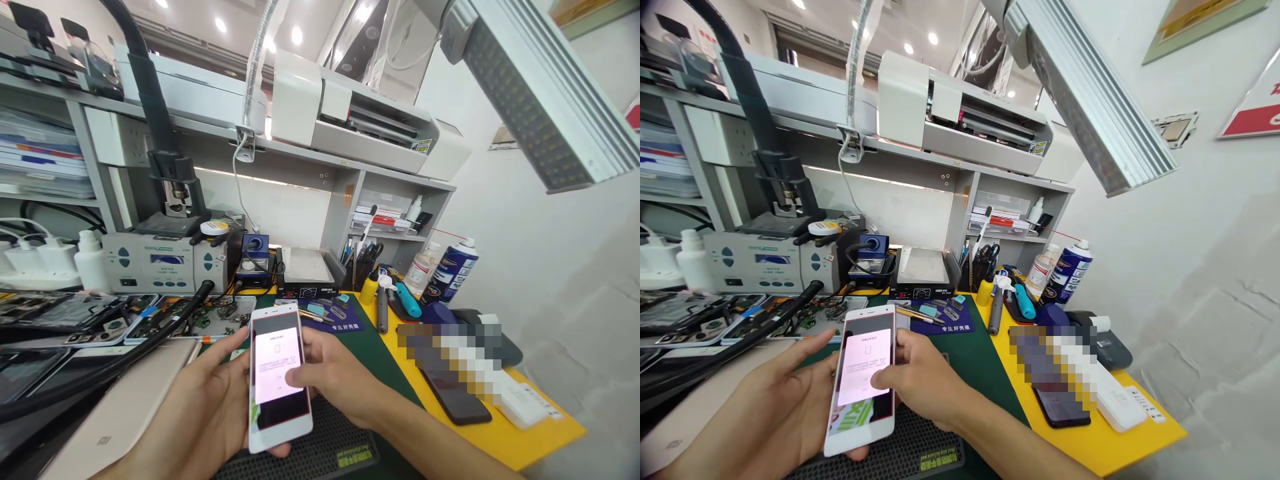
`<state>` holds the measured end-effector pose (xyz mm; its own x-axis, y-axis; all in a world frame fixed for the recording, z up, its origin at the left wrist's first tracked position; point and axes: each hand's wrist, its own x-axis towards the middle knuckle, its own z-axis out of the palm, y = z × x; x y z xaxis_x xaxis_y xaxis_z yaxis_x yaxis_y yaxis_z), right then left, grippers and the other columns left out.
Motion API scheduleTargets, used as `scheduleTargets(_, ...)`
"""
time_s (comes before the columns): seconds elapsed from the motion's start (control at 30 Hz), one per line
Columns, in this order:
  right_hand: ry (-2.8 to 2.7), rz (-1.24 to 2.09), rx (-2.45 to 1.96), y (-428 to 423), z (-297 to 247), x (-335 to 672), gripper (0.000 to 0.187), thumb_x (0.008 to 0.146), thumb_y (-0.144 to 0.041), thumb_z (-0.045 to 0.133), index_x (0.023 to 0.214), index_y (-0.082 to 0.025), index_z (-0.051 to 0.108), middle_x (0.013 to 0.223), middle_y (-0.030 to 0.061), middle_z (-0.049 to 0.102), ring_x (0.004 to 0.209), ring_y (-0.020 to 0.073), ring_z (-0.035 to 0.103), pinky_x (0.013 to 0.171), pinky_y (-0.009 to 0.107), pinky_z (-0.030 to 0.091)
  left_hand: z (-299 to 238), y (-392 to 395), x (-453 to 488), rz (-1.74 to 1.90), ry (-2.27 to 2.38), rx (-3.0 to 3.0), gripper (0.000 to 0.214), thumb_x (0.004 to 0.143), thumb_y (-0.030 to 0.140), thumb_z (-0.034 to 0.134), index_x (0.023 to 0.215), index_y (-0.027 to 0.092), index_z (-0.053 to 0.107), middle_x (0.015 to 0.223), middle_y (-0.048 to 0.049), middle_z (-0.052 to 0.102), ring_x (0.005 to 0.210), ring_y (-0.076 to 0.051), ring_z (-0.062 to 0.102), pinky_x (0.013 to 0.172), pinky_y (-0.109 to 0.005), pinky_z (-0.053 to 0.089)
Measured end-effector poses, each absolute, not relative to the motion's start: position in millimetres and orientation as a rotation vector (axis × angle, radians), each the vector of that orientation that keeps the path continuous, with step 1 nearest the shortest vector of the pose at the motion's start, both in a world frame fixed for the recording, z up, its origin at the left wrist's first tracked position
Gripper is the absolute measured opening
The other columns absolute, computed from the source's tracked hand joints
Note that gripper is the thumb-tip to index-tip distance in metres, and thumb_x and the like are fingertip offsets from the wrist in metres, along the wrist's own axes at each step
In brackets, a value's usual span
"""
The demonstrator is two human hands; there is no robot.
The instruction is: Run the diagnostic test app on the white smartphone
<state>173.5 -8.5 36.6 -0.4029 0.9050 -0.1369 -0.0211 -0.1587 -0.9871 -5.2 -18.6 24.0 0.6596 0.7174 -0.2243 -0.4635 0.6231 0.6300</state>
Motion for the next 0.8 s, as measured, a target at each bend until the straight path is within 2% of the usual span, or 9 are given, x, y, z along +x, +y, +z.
scheduleTargets(0.2,-1.330,1.722,-1.057,-6.7,36.0,176.1,0.044,0.063,-0.020,0.070,0.106,-0.018,0.069,0.091,0.0050,0.073,0.080,0.0234,0.068,0.061,0.027,0.046,24.5,-20.4,-5.4,0.726,0.490,0.548,0.062,0.094,0.055,0.046,0.143,0.017,0.050,0.112,-0.0161,0.071,0.087,-0.029,0.064,0.069,-0.047,0.055)
scheduleTargets(0.43,-1.316,1.724,-1.059,-6.0,35.0,175.3,0.042,0.061,-0.020,0.071,0.103,-0.017,0.069,0.089,0.0045,0.073,0.078,0.0218,0.068,0.060,0.026,0.047,25.4,-19.7,-5.3,0.722,0.470,0.575,0.059,0.095,0.055,0.045,0.140,0.018,0.054,0.101,-0.0127,0.071,0.087,-0.029,0.062,0.071,-0.047,0.054)
scheduleTargets(0.67,-1.256,1.782,-1.010,-4.5,34.2,177.5,0.039,0.063,-0.023,0.071,0.102,-0.017,0.068,0.083,0.0043,0.070,0.069,0.0193,0.063,0.061,0.028,0.047,25.4,-19.5,-5.1,0.715,0.457,0.578,0.060,0.094,0.056,0.046,0.138,0.018,0.056,0.110,-0.0146,0.071,0.086,-0.028,0.063,0.068,-0.046,0.055)
scheduleTargets(0.8,-1.206,1.849,-0.957,-4.5,35.5,179.0,0.036,0.070,-0.033,0.069,0.102,-0.016,0.066,0.085,0.0063,0.070,0.072,0.0207,0.062,0.065,0.030,0.047,26.4,-20.4,-2.1,0.740,0.554,0.632,0.054,0.093,0.044,0.052,0.141,0.018,0.052,0.110,-0.0153,0.072,0.085,-0.030,0.065,0.063,-0.044,0.055)
